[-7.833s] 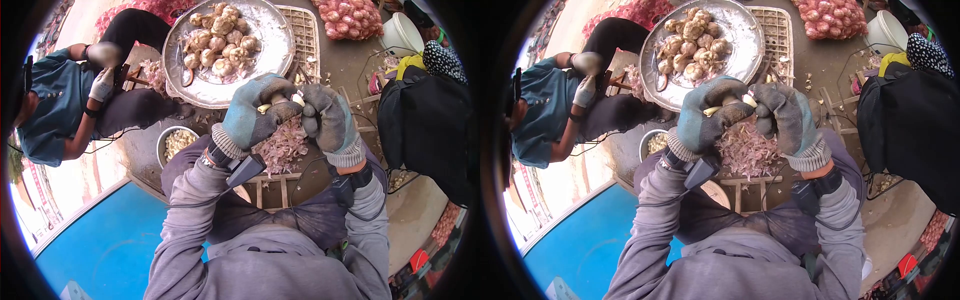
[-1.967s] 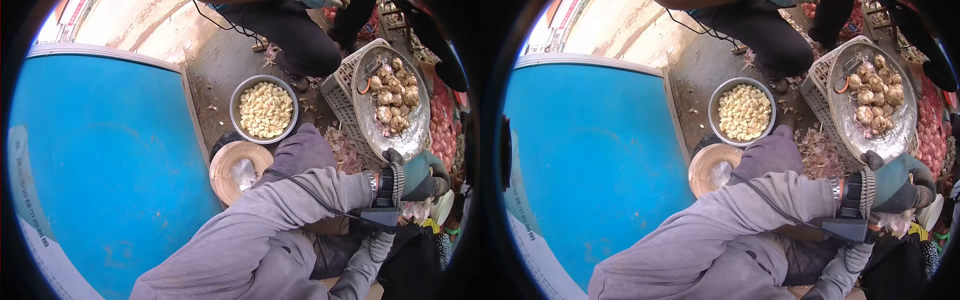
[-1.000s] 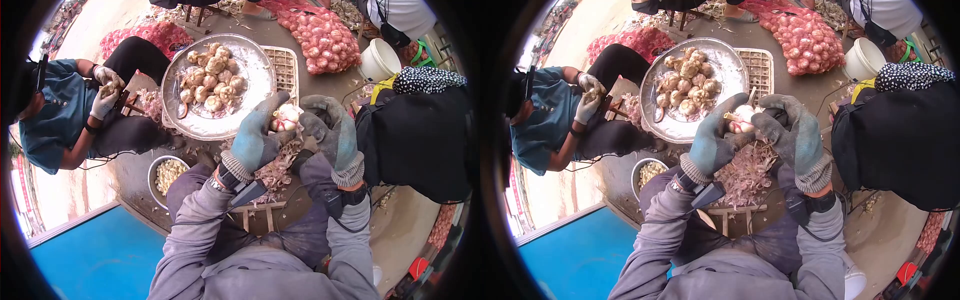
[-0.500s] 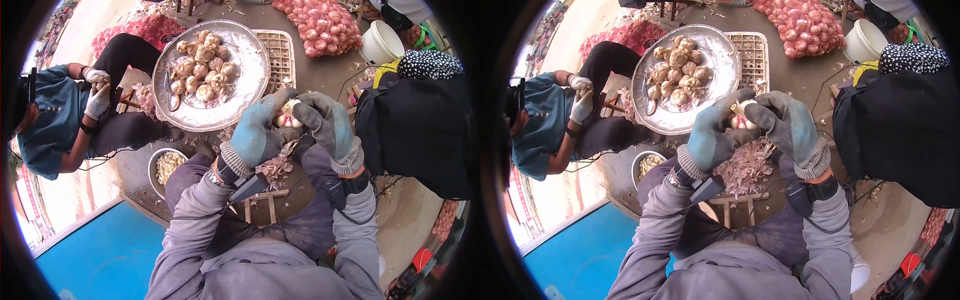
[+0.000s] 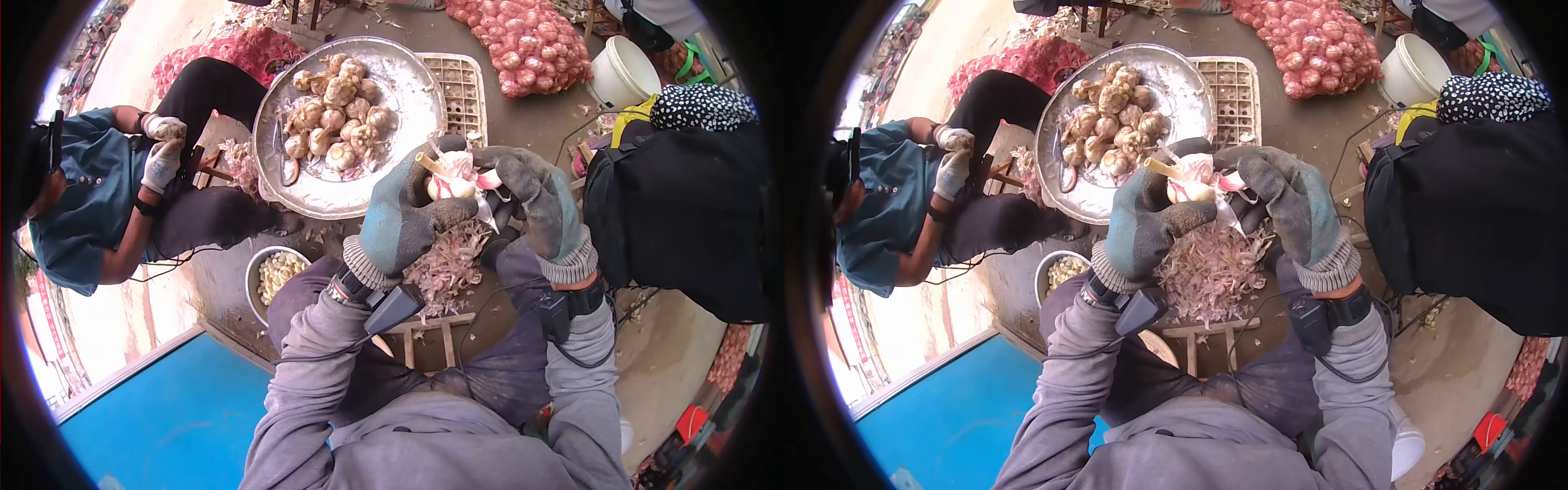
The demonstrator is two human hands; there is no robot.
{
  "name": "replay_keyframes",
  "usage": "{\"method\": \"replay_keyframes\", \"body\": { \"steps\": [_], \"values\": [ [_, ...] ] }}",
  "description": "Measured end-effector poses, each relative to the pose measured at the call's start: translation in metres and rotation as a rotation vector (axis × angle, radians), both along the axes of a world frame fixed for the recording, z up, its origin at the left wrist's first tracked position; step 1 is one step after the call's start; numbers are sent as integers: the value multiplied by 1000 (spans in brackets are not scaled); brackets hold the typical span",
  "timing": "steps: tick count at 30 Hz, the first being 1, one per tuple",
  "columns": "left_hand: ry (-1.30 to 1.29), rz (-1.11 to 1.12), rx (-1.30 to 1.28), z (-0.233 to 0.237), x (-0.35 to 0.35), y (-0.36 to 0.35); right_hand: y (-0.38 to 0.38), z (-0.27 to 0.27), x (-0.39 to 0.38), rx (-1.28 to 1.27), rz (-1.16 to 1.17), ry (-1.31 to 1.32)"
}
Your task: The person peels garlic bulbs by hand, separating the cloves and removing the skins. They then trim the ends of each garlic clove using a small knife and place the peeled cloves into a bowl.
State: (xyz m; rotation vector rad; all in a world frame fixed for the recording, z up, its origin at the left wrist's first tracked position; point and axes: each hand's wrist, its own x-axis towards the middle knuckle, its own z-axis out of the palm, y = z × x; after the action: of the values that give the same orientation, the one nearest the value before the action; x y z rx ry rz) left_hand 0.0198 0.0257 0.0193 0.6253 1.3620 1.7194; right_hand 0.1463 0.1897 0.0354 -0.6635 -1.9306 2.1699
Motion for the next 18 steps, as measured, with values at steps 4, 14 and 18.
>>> {"method": "replay_keyframes", "body": {
  "steps": [4,14,18],
  "values": [
    [-49,-7,-10,2,-1,-2,-1,-7,1,-91,-40,-18],
    [-110,-46,94,-1,2,2,5,-22,10,-252,-74,-15],
    [-150,-55,77,4,1,2,-1,-25,3,-171,-201,30]
  ]
}}
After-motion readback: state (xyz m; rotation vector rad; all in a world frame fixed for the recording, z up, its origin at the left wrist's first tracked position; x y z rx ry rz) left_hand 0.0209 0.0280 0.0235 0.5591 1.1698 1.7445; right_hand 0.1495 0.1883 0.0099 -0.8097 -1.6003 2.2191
